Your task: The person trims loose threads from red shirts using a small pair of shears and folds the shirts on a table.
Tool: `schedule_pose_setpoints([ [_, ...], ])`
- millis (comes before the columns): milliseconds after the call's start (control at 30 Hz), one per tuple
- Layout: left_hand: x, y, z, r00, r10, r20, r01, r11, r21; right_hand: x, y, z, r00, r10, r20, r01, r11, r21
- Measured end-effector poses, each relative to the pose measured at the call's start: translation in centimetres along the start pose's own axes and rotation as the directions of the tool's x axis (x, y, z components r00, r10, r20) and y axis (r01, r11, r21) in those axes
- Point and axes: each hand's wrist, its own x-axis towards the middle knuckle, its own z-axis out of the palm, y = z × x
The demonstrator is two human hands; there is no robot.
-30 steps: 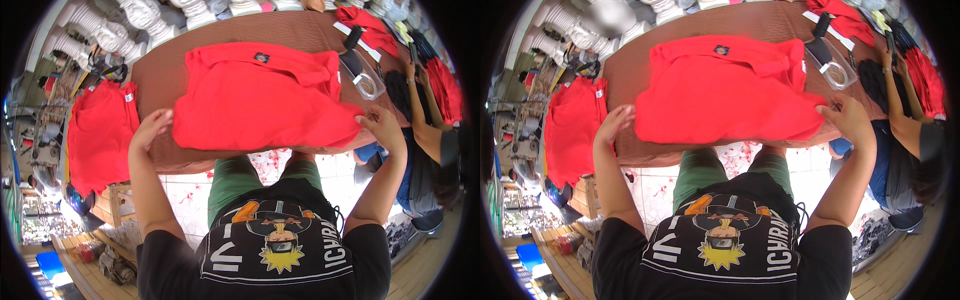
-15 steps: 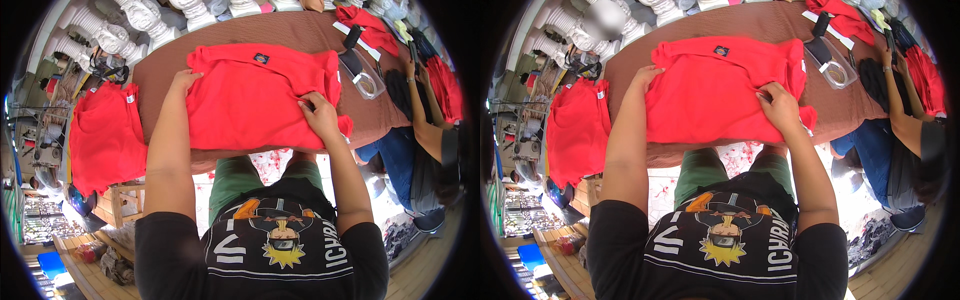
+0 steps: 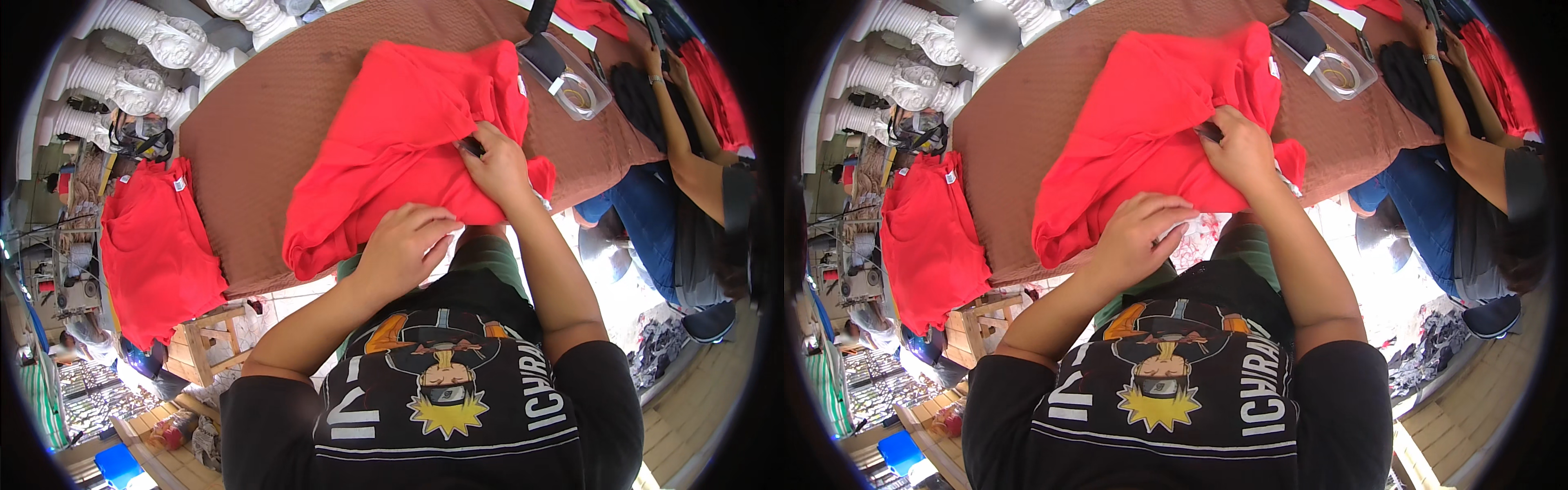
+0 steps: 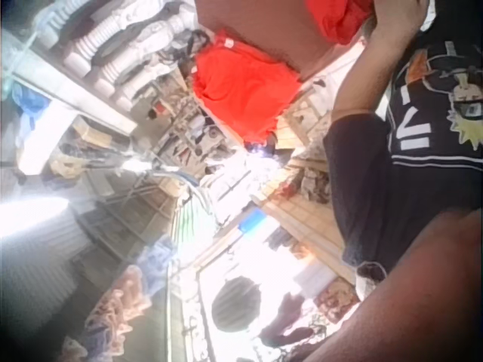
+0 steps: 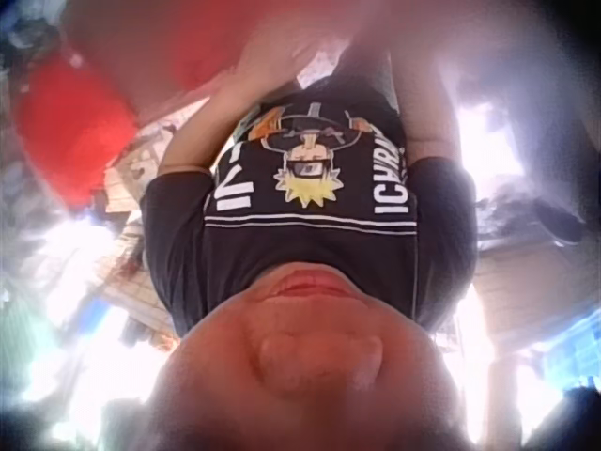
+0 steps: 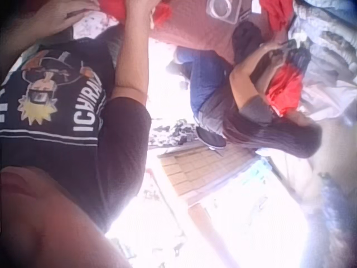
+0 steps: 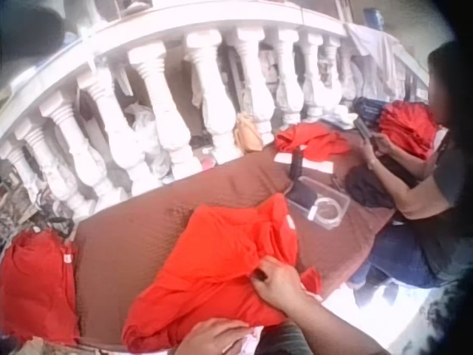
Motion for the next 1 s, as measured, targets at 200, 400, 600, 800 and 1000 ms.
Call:
schedule_pose_setpoints([
  [200,0.2,0.2,-0.6,0.997,-0.022,-0.072,0.019,0.999,-0.034,-0.1,0.2,-0.1,1.0,0.024,0.011,-0.024,1.0,-0.02],
  [400,8.4,-3.0,-1.0,0.859,-0.491,-0.146,0.427,0.844,-0.324,-0.1,0.4,-0.1,1.0,-0.007,-0.011,0.007,1.0,0.0],
  [600,12.1,-7.5,0.9,0.752,-0.653,0.089,0.657,0.753,-0.02,-0.3,0.0,-1.0,0.994,-0.056,0.092,0.048,0.996,0.077],
  [800,12.7,-6.9,0.3,0.69,-0.673,0.266,0.715,0.692,-0.104,-0.6,0.3,-1.8,0.968,-0.082,0.235,0.116,0.984,-0.133],
  [1000,12.2,-8.3,0.3,0.732,-0.544,0.41,0.623,0.778,-0.079,-0.2,-2.6,-6.4,0.942,0.132,0.307,-0.053,0.966,-0.253],
])
